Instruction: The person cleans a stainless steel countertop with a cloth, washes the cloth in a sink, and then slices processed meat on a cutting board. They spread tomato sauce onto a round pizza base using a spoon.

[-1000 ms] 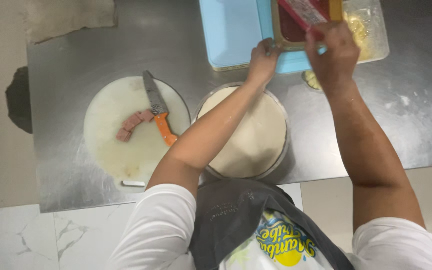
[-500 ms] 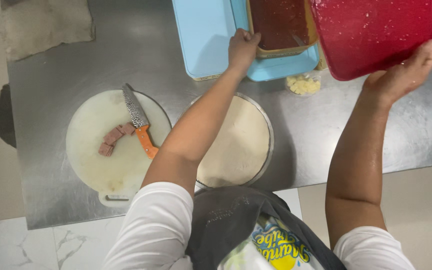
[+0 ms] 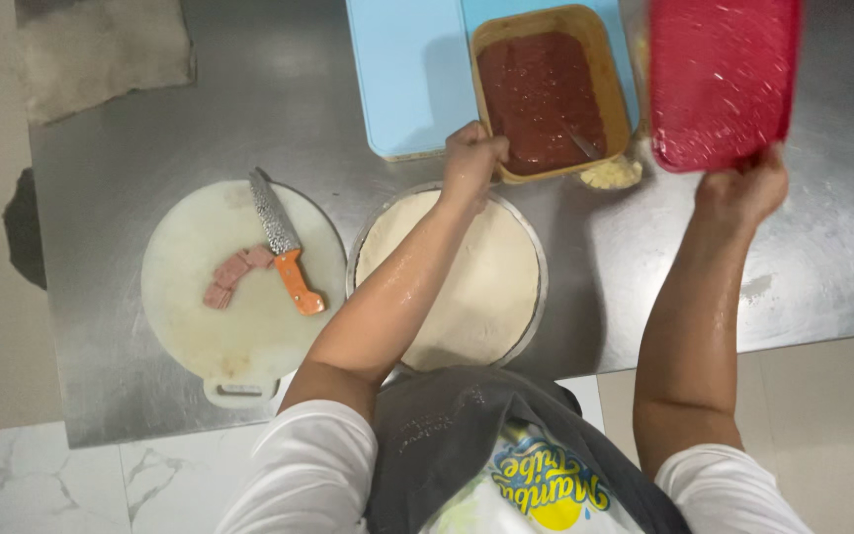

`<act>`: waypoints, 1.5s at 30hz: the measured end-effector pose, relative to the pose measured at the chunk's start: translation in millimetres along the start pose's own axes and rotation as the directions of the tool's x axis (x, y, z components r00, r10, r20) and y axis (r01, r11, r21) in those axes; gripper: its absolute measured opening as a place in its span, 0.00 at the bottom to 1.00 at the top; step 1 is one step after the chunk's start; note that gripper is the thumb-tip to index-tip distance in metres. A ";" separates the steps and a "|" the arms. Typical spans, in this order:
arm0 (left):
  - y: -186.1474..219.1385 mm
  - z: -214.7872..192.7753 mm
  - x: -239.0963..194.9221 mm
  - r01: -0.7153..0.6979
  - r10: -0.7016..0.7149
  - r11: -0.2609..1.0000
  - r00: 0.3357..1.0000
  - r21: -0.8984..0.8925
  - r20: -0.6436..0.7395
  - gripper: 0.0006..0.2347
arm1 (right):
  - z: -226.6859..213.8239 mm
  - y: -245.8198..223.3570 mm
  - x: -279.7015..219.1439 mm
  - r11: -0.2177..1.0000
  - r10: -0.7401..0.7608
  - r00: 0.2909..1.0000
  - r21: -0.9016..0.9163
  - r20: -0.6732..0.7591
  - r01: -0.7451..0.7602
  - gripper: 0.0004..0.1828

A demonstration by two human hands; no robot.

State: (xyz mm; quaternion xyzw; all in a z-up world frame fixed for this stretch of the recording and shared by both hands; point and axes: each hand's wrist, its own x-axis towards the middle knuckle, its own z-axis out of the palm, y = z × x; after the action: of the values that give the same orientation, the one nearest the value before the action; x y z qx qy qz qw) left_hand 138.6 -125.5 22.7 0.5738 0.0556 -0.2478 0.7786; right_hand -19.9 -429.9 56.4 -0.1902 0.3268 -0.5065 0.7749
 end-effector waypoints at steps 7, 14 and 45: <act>0.2 -8.9 -33.3 0.065 -0.061 0.988 0.997 -0.142 0.037 0.29 | -124.1 -52.2 28.3 0.995 0.041 0.993 0.097 -0.109 -0.031 0.25; 12.5 -29.0 -73.8 0.163 -0.066 0.957 0.928 -0.241 0.365 0.44 | -175.2 -58.5 -12.8 0.407 -0.551 0.795 -0.749 0.255 0.522 0.16; 27.4 -271.8 -299.7 -0.199 0.197 0.906 0.979 -0.373 -0.045 0.45 | 17.8 118.1 -442.5 -0.357 0.669 0.115 0.181 0.734 0.917 0.08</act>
State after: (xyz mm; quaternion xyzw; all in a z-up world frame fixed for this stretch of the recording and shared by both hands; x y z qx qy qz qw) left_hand -56.3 227.4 66.5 0.4177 0.0459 -0.1506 0.8948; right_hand -50.4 20.8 134.1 -0.9963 -0.0722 -0.0369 -0.0300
